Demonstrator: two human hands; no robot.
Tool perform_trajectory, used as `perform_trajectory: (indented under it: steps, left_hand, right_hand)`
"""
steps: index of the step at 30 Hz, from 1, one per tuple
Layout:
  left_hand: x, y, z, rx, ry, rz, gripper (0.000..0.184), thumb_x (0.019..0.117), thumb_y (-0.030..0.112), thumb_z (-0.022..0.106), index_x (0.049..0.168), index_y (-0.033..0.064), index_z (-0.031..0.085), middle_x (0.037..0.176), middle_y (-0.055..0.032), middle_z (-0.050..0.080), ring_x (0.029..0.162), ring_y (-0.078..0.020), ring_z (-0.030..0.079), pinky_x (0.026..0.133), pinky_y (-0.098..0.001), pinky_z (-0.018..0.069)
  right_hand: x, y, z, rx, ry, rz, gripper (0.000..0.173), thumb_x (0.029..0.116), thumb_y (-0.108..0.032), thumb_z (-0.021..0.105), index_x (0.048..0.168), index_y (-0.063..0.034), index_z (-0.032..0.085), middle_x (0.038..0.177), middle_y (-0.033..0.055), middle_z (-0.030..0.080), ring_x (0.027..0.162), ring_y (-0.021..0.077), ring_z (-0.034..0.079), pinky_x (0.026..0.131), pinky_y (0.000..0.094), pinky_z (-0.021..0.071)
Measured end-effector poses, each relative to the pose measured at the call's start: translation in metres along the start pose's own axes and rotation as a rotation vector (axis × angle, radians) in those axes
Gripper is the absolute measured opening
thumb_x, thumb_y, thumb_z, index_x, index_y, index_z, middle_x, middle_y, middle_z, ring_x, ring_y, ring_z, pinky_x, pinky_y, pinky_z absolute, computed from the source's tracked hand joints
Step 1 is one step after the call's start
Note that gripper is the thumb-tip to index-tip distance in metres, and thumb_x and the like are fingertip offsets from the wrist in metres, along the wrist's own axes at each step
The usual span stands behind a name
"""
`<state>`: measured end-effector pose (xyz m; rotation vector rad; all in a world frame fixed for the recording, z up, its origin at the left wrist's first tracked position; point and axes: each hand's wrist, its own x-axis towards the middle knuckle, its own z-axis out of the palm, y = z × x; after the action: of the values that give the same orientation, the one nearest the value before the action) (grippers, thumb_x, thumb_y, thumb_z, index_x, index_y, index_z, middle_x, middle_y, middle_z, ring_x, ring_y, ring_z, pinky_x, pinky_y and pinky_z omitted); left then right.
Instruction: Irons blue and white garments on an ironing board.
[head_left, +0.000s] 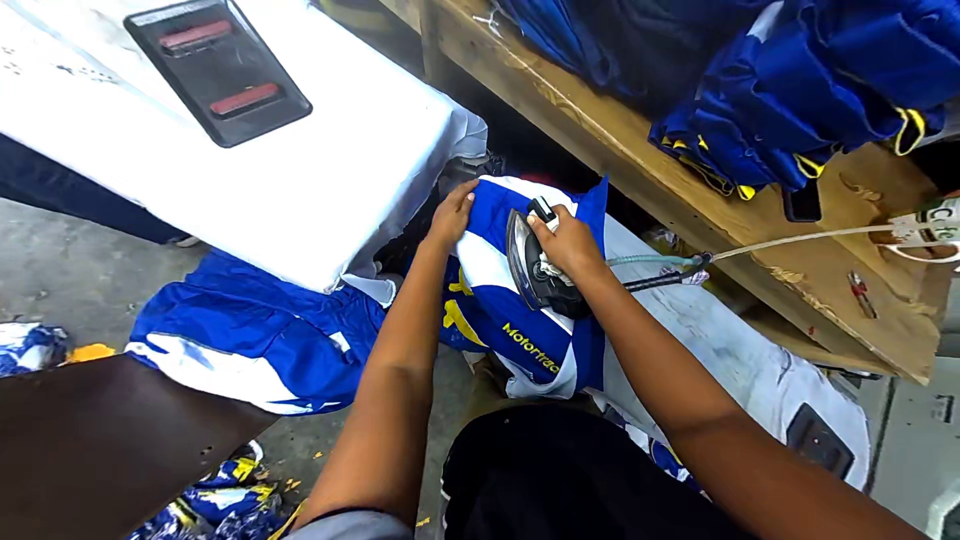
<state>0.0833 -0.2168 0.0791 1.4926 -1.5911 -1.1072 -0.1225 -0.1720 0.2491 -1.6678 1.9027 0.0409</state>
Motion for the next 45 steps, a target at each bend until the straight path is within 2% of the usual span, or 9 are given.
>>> perform_trajectory:
  steps: [4, 7, 13, 17, 22, 25, 31, 40, 45]
  left_hand:
    - [0.000, -0.006, -0.004, -0.157, -0.032, -0.067, 0.046, 0.1141, 0.024, 0.031, 0.154, 0.0079, 0.046, 0.159, -0.0127, 0.045, 0.149, -0.0235, 0.040, 0.124, -0.0439, 0.0274]
    - [-0.002, -0.007, -0.001, -0.250, -0.019, -0.067, 0.045, 0.1138, 0.023, 0.031, 0.153, 0.0062, 0.046, 0.160, -0.0133, 0.044, 0.149, -0.0219, 0.040, 0.124, -0.0419, 0.0287]
    - [-0.003, -0.006, -0.001, -0.310, -0.021, -0.094, 0.045, 0.1140, 0.022, 0.031, 0.154, 0.0058, 0.045, 0.160, -0.0134, 0.042, 0.149, -0.0215, 0.039, 0.124, -0.0410, 0.0284]
    - [-0.003, -0.004, 0.002, -0.345, -0.010, -0.098, 0.046, 0.1136, 0.021, 0.031, 0.153, 0.0035, 0.045, 0.160, -0.0147, 0.043, 0.148, -0.0220, 0.040, 0.123, -0.0404, 0.0298]
    - [-0.005, 0.003, -0.002, -0.494, -0.032, -0.234, 0.047, 0.1139, 0.028, 0.029, 0.156, 0.0119, 0.043, 0.159, -0.0111, 0.043, 0.144, -0.0198, 0.045, 0.118, -0.0415, 0.0372]
    - [-0.007, 0.002, -0.007, -0.583, -0.073, -0.309, 0.047, 0.1134, 0.031, 0.030, 0.157, 0.0178, 0.041, 0.157, -0.0096, 0.046, 0.140, -0.0204, 0.049, 0.114, -0.0435, 0.0423]
    - [-0.004, 0.000, -0.010, -0.634, -0.115, -0.281, 0.047, 0.1132, 0.027, 0.030, 0.157, 0.0147, 0.040, 0.156, -0.0111, 0.046, 0.139, -0.0200, 0.049, 0.113, -0.0417, 0.0427]
    - [-0.007, 0.012, -0.018, -0.711, -0.096, -0.397, 0.043, 0.1134, 0.024, 0.032, 0.154, 0.0172, 0.045, 0.147, -0.0084, 0.055, 0.127, -0.0167, 0.058, 0.104, -0.0390, 0.0496]
    - [-0.006, 0.008, -0.023, -0.656, -0.148, -0.361, 0.044, 0.1129, 0.022, 0.030, 0.155, 0.0158, 0.044, 0.151, -0.0096, 0.052, 0.132, -0.0181, 0.055, 0.107, -0.0404, 0.0472]
  right_hand:
    - [0.034, -0.025, -0.007, -0.004, 0.010, -0.031, 0.058, 0.1074, -0.051, 0.047, 0.147, -0.0085, 0.052, 0.119, 0.0244, 0.069, 0.112, 0.0422, 0.067, 0.092, 0.0632, 0.0517]
    - [0.044, -0.033, -0.010, 0.000, 0.020, -0.038, 0.058, 0.1076, -0.051, 0.046, 0.147, -0.0088, 0.050, 0.119, 0.0228, 0.070, 0.111, 0.0407, 0.068, 0.091, 0.0617, 0.0525]
    - [0.006, -0.007, 0.000, -0.036, -0.034, -0.054, 0.056, 0.1075, -0.050, 0.048, 0.143, -0.0072, 0.054, 0.103, 0.0242, 0.071, 0.097, 0.0433, 0.070, 0.082, 0.0629, 0.0535]
    - [0.033, -0.026, -0.007, -0.031, -0.015, -0.059, 0.057, 0.1068, -0.051, 0.049, 0.146, -0.0084, 0.053, 0.115, 0.0249, 0.070, 0.108, 0.0433, 0.068, 0.089, 0.0642, 0.0522]
    - [0.070, -0.063, -0.012, -0.004, 0.018, -0.095, 0.056, 0.1070, -0.050, 0.048, 0.146, -0.0100, 0.052, 0.122, 0.0213, 0.069, 0.115, 0.0389, 0.067, 0.093, 0.0605, 0.0524]
    - [0.052, -0.055, -0.008, -0.039, -0.028, -0.133, 0.058, 0.1071, -0.051, 0.048, 0.148, -0.0094, 0.050, 0.119, 0.0231, 0.069, 0.112, 0.0410, 0.068, 0.091, 0.0615, 0.0529]
    - [-0.006, 0.003, 0.005, -0.120, -0.142, -0.227, 0.053, 0.1061, -0.048, 0.053, 0.142, -0.0096, 0.055, 0.101, 0.0234, 0.071, 0.095, 0.0438, 0.071, 0.081, 0.0633, 0.0540]
    - [0.035, -0.045, 0.000, -0.110, -0.127, -0.250, 0.055, 0.1065, -0.050, 0.050, 0.145, -0.0109, 0.053, 0.111, 0.0219, 0.071, 0.104, 0.0410, 0.069, 0.088, 0.0622, 0.0526]
    - [-0.007, -0.004, 0.010, -0.178, -0.216, -0.419, 0.049, 0.1052, -0.044, 0.055, 0.139, -0.0087, 0.058, 0.098, 0.0223, 0.072, 0.092, 0.0431, 0.071, 0.078, 0.0633, 0.0543]
